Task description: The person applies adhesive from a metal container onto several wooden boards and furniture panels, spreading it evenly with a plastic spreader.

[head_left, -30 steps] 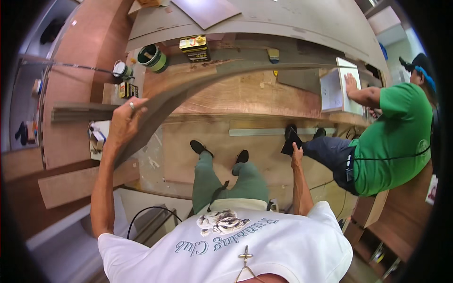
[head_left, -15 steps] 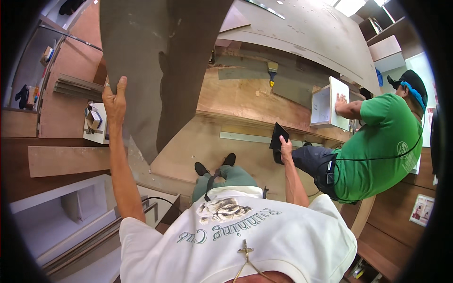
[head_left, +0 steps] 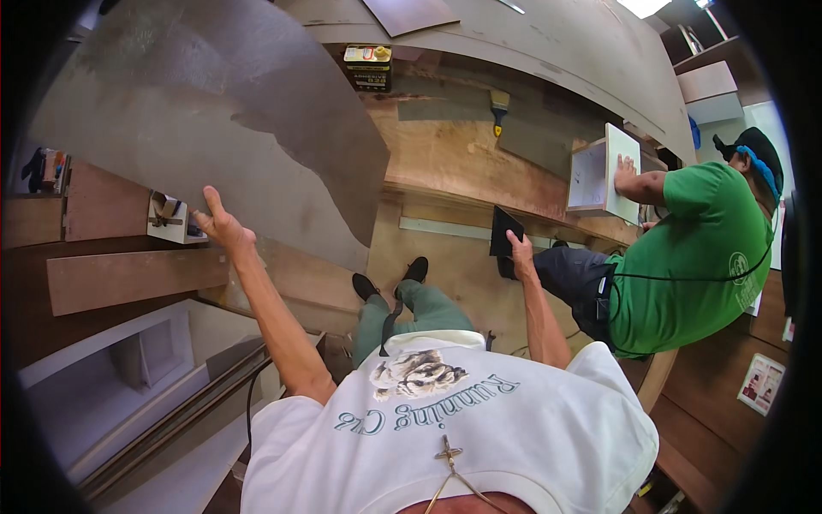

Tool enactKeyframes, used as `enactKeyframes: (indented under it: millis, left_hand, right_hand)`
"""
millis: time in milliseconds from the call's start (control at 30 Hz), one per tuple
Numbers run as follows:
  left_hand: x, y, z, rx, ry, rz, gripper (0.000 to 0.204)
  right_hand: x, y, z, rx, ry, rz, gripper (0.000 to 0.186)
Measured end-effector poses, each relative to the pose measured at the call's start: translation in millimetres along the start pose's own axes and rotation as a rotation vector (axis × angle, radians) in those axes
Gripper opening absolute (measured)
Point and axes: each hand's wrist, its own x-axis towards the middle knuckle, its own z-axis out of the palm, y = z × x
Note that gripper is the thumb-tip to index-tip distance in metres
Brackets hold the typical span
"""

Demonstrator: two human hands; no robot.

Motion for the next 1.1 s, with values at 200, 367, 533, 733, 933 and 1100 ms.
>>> enactKeyframes:
  millis: [200,367,533,733,933,1100]
  left_hand:
    - [-6,-25,-20,0.075,0.065,-0.085,0.062]
    - [-18,-61,-15,0.017,0.104,-0.192,0.063]
    - [-40,-100,-6,-0.073,0.198,-0.408,0.058]
    - [-82,-171,20,-0.235,0.315,-0.587,0.055]
    - [-147,-282,33,-0.402,0.272,-0.711,0.057]
    - [-176,-442,9,-0.527,0.252,-0.894,0.055]
  right_hand:
    - [-24,8,1,0.048,0.016,0.098,0.040]
    - [-26,26,-21,0.036,0.079,0.131,0.044]
    - [-36,46,-32,-0.042,0.138,0.087,0.046]
    - [-55,39,-71,-0.019,0.256,0.076,0.050]
    - [-73,19,-99,0.022,0.316,-0.009,0.048]
    - [-47,29,-82,0.061,0.232,0.078,0.052]
